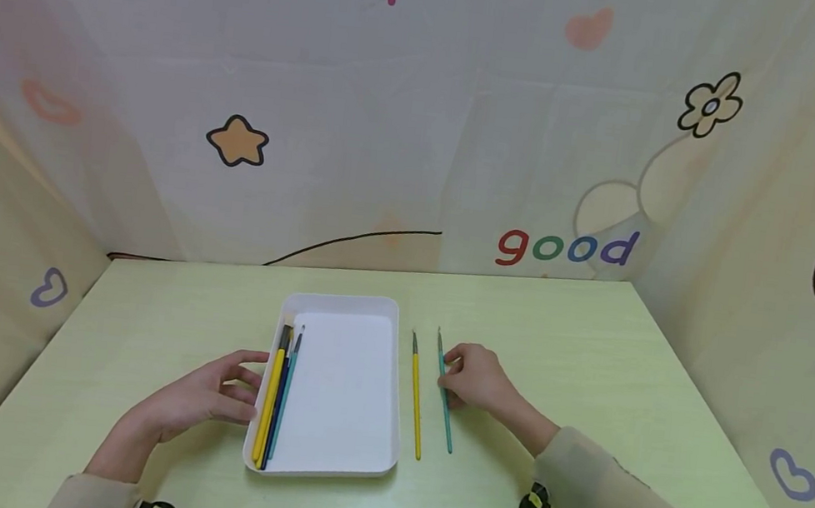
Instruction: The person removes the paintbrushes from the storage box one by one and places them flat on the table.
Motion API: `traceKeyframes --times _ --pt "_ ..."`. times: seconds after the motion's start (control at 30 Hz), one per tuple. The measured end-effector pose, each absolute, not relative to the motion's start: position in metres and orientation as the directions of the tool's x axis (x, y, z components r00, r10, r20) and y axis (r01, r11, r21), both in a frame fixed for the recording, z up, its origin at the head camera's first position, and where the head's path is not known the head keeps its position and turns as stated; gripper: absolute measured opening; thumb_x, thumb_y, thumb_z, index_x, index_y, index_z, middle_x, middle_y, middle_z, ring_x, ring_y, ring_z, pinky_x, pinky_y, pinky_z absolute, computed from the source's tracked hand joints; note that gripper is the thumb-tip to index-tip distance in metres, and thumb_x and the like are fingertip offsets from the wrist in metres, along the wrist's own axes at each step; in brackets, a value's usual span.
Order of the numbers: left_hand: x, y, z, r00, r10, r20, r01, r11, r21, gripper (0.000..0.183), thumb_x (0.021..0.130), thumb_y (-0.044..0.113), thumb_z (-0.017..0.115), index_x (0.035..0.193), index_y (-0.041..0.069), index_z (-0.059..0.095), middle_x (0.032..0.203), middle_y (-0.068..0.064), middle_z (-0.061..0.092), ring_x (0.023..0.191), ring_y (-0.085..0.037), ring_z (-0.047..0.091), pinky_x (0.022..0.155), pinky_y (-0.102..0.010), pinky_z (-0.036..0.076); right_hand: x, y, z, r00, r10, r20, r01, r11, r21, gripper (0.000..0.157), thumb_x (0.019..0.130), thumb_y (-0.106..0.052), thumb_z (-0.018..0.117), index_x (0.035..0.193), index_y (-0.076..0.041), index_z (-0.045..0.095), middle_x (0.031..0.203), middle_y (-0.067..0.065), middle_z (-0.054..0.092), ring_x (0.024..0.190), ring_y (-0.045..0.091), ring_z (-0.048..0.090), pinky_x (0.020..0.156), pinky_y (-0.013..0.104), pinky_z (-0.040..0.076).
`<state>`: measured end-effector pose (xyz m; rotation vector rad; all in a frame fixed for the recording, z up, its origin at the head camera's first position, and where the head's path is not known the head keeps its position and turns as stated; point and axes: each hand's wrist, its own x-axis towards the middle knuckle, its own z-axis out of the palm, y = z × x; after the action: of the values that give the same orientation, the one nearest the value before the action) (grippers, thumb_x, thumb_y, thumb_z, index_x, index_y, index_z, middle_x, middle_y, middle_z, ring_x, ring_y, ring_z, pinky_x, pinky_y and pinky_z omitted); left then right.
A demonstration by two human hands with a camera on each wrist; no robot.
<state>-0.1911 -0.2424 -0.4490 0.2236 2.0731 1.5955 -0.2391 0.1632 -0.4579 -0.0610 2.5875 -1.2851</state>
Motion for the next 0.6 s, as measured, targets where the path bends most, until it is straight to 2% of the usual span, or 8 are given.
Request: traceKeyframes --times 0.27,0.6 --pt "-0.1916 -0.2424 -0.4498 -0.853 0.437 -0.286 -0.166 0.292 0.942 0.083 0.091 0.006 0.077 0.158 0.001 0.027 0.135 -0.025 0.047 0.11 -0.032 0.058 0.091 -0.041 0.055 -0.2335 0.161 -0.4539 -0.968 -0.159 -0.195 0.048 0.644 -0.763 0.034 0.089 0.004 0.071 0.121 0.011 0.061 0.078 0.008 0.066 0.056 0.019 0.067 0.056 0.03 0.057" --pt "-0.1921 -0.2429 -0.4506 -0.859 0.422 -0.289 -0.162 0.311 0.936 0.083 0.09 0.008 0.078 0.157 0.002 0.029 0.135 -0.025 0.047 0.112 -0.031 0.058 0.091 -0.04 0.055 -0.2332 0.1602 -0.455 -0.968 -0.169 -0.187 0.032 0.654 -0.756 0.033 0.091 0.0 0.072 0.12 0.01 0.061 0.08 0.008 0.065 0.057 0.02 0.066 0.056 0.029 0.057"
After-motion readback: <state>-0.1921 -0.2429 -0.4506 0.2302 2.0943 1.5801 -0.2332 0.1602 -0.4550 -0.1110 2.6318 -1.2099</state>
